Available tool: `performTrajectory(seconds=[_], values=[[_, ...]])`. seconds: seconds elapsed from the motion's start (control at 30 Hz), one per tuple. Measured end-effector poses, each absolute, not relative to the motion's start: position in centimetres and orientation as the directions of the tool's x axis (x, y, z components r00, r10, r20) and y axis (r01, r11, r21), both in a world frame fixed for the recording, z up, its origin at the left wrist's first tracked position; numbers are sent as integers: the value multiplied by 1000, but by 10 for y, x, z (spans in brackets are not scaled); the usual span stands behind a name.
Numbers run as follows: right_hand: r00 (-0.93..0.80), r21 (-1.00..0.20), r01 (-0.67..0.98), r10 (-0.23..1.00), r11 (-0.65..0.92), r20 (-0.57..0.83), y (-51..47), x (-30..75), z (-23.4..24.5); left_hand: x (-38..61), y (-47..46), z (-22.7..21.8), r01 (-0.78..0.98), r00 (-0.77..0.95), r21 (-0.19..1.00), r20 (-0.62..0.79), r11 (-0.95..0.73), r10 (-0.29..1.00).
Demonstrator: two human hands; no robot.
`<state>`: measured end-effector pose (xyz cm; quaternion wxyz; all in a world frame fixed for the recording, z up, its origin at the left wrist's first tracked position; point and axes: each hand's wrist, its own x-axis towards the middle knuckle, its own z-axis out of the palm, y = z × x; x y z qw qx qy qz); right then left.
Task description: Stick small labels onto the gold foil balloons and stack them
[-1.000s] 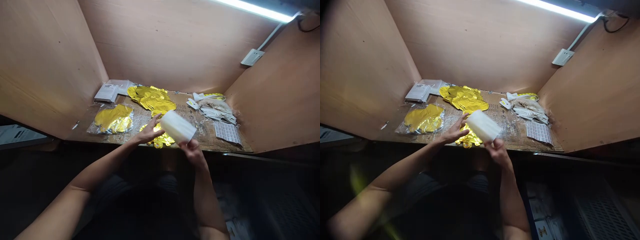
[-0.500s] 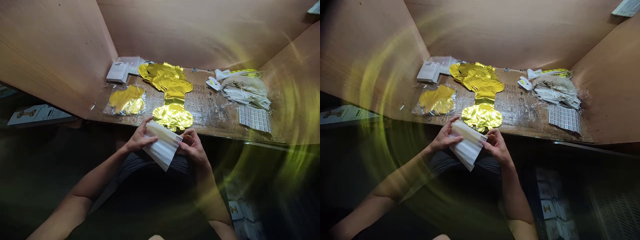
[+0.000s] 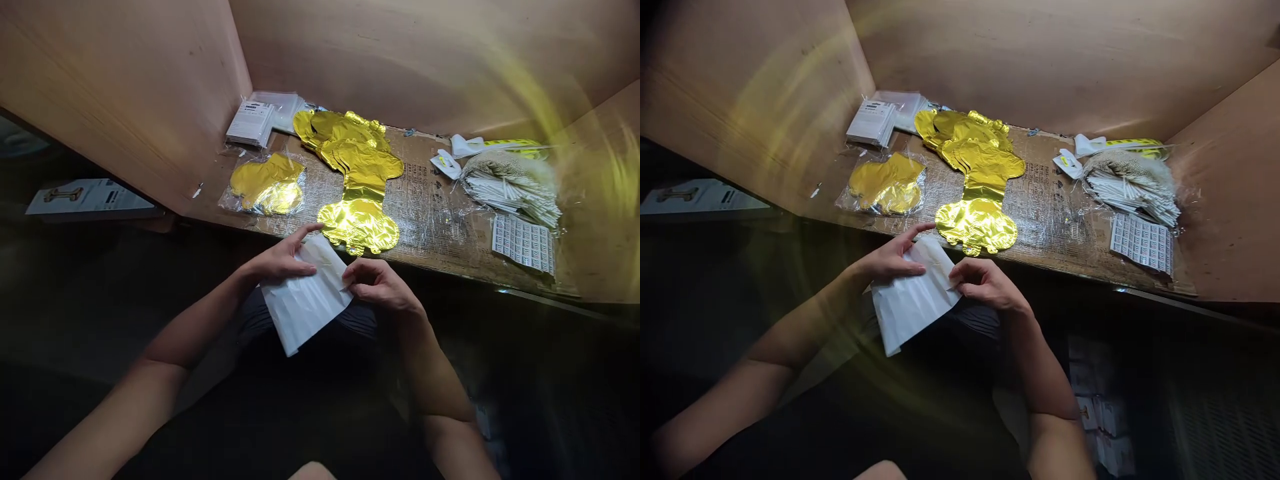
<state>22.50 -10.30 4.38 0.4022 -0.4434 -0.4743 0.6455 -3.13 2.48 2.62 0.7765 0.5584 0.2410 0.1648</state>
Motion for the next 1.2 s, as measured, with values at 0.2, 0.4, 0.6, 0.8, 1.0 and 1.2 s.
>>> performTrajectory(seconds=[0.2, 0.4, 0.6, 0.8, 1.0, 1.2], values=[[-319, -989, 24, 937, -143, -144, -101, 221, 55, -27, 41, 30, 54, 856, 867, -295, 495, 424], [-235, -984, 165, 971, 73, 33, -109, 221, 55, -32, 51, 33, 41, 835, 859, -309, 510, 454], [-169, -969, 241, 985, 63, 23, -110, 223, 60, -34, 54, 41, 43, 826, 857, -319, 513, 465], [-323, -990, 92, 937, -107, -131, -94, 215, 61, -32, 52, 41, 46, 828, 866, -312, 497, 467], [-299, -991, 123, 950, -53, -88, -91, 210, 57, -33, 50, 42, 51, 846, 862, -306, 504, 437], [-229, -983, 181, 973, 16, -26, -98, 214, 51, -37, 50, 43, 17, 830, 867, -289, 498, 477]])
